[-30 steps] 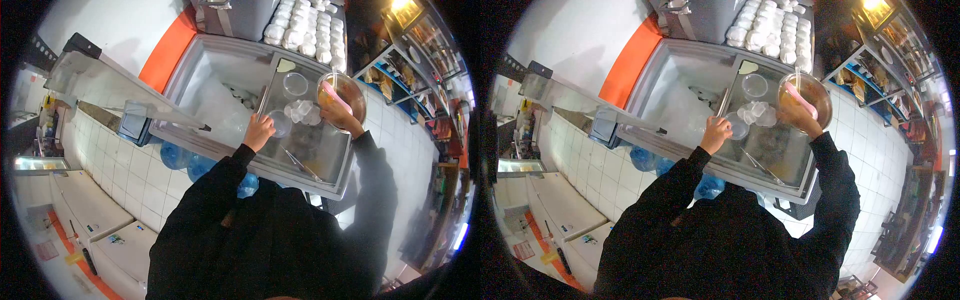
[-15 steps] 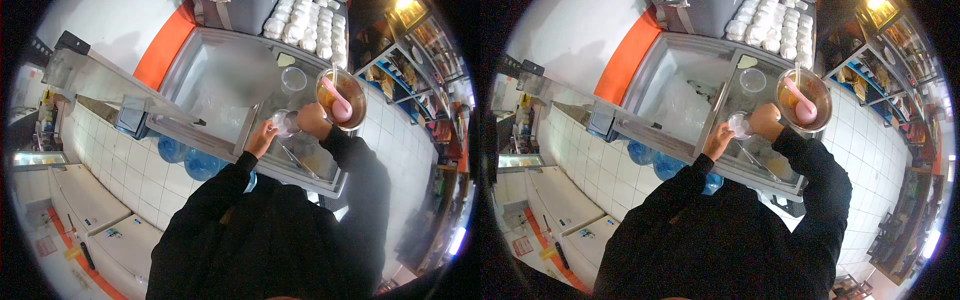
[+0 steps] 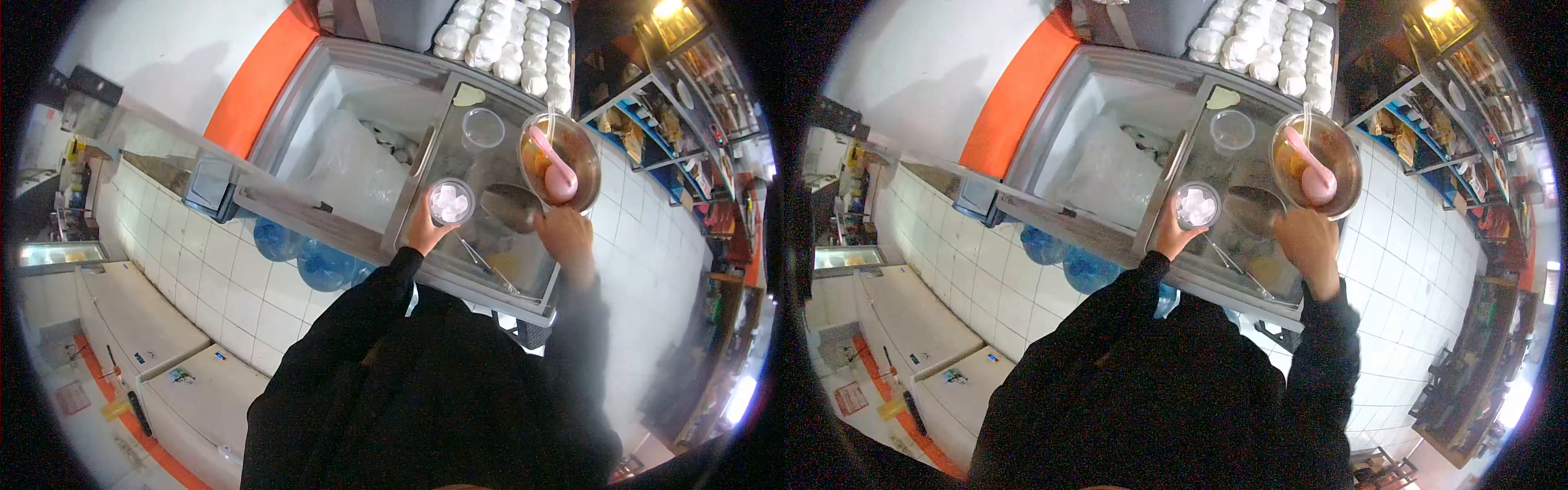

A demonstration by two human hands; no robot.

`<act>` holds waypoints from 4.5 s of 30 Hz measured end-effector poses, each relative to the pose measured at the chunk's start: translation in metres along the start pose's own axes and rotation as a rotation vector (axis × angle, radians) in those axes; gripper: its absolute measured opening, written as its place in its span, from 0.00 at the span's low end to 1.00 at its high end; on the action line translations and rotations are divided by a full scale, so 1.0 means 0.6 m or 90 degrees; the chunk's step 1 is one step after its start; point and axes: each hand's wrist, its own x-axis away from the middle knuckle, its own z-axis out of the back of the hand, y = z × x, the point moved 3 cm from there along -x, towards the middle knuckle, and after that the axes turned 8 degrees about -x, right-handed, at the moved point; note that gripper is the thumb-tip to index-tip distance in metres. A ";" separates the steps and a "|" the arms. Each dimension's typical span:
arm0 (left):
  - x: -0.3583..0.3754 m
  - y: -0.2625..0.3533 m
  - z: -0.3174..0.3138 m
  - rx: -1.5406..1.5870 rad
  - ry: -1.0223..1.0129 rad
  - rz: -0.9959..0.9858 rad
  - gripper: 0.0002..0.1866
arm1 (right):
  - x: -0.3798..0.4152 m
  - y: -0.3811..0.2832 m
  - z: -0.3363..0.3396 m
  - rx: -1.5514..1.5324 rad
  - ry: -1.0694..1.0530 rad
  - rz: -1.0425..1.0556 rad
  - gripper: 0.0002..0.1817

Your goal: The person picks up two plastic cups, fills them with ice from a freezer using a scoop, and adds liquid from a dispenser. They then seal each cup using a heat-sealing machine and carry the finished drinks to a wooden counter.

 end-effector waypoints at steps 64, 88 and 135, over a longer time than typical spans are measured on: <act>-0.112 -0.451 0.356 -0.816 -0.207 0.333 0.15 | -0.637 -0.861 -0.681 -0.255 0.066 0.541 0.07; -0.133 -0.439 0.355 -0.584 -0.043 0.252 0.13 | -0.684 -0.834 -0.621 0.049 0.038 0.959 0.19; -0.116 -0.316 0.293 -0.576 0.167 0.193 0.22 | -0.643 -0.669 -0.387 -0.252 -0.064 0.682 0.27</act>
